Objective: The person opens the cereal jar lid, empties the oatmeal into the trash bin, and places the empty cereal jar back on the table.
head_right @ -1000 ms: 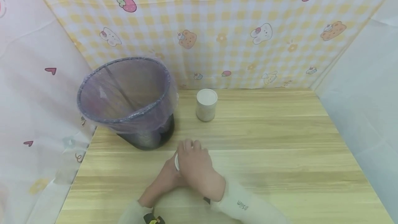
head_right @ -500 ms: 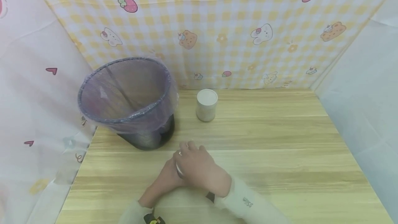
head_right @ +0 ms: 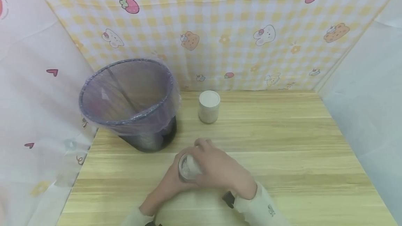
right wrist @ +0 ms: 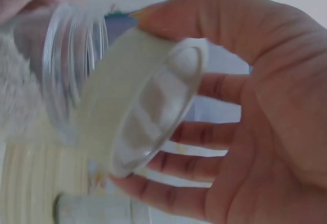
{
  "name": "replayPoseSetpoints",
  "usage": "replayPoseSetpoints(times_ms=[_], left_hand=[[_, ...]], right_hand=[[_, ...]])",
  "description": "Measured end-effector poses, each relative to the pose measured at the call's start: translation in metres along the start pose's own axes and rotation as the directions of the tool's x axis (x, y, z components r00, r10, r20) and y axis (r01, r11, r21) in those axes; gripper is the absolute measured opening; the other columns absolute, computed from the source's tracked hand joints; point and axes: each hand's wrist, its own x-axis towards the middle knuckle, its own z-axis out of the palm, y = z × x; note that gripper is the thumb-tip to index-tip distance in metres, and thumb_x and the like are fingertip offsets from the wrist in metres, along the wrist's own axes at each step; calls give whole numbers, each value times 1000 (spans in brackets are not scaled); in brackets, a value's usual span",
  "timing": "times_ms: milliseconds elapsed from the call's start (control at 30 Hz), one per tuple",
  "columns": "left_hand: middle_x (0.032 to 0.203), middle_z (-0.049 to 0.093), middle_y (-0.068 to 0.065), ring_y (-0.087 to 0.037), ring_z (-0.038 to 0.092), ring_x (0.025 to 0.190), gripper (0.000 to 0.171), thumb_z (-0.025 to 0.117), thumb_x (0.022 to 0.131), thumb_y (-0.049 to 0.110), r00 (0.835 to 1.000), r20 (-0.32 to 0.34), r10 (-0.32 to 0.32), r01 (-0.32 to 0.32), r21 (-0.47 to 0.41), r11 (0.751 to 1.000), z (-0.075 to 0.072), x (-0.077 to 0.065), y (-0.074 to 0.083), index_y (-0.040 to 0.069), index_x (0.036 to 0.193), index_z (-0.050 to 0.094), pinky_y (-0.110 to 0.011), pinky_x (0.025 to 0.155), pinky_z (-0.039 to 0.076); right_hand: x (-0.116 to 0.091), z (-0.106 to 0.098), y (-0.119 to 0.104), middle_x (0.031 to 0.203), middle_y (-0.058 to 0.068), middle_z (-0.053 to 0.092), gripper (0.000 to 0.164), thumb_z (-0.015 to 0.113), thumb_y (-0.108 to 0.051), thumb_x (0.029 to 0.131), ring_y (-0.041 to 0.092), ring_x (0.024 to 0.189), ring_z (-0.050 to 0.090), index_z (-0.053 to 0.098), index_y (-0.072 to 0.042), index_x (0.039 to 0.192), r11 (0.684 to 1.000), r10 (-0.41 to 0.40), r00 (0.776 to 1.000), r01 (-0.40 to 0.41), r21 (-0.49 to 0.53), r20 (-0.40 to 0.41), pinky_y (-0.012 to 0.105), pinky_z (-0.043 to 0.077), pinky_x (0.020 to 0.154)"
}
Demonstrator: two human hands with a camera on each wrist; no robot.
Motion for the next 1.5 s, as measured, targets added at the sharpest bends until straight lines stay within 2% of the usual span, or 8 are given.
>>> replayPoseSetpoints(times_ms=[233,400,533,800,1000,1233,1400,1500], left_hand=[[142,42,4,-19,42,128,118,94,56,25,1000,-8,-11,10,-76,997,1,0,1,27,149,22,-49,106,31],[142,42,3,-19,41,129,121,95,54,22,1000,-13,-13,12,-100,995,3,1,1,20,150,22,-50,107,29],[139,45,2,-20,44,127,117,95,53,22,1000,-29,-4,2,-78,997,3,5,2,21,148,27,-49,105,31],[132,51,8,-16,50,120,109,95,51,22,998,-43,37,-39,-47,998,5,10,1,14,142,35,-46,102,37],[129,53,9,-14,52,117,104,95,52,18,998,-54,41,-42,-29,999,7,10,1,15,139,38,-42,101,39],[126,56,8,-14,54,114,102,94,51,18,994,-86,62,-62,-3,998,9,9,3,22,137,40,-41,98,42],[124,56,7,-15,54,114,101,94,51,21,990,-118,79,-75,38,996,12,7,2,20,136,41,-42,97,44],[125,55,8,-15,54,114,100,94,52,23,987,-140,81,-76,41,996,12,5,1,21,137,41,-43,96,44]], right_hand=[[-15,7,30,129,7,42,64,81,-23,72,20,104,53,52,-15,129,996,34,970,-14,86,-242,37,52,80],[-23,23,49,124,12,44,57,83,-12,70,22,102,54,49,-5,115,986,95,937,-43,159,-335,38,53,80],[-27,36,61,118,17,48,55,86,-8,65,25,102,53,49,-3,105,977,151,913,-80,197,-379,37,54,77],[-30,66,82,124,25,52,57,89,-1,58,32,102,55,43,-5,92,952,270,877,-181,247,-397,41,51,80],[-32,84,94,127,24,49,62,89,3,56,39,113,51,42,-4,96,942,294,874,-196,272,-388,51,43,96],[-35,99,98,119,19,49,62,88,0,59,29,104,52,41,-4,100,948,287,873,-200,248,-395,45,50,84],[-35,102,99,116,19,51,62,90,-2,57,31,108,49,45,-3,98,959,265,868,-194,206,-419,48,46,88],[-36,101,99,121,19,50,64,91,-9,57,33,114,44,49,-2,105,960,267,881,-207,189,-390,51,43,93]])
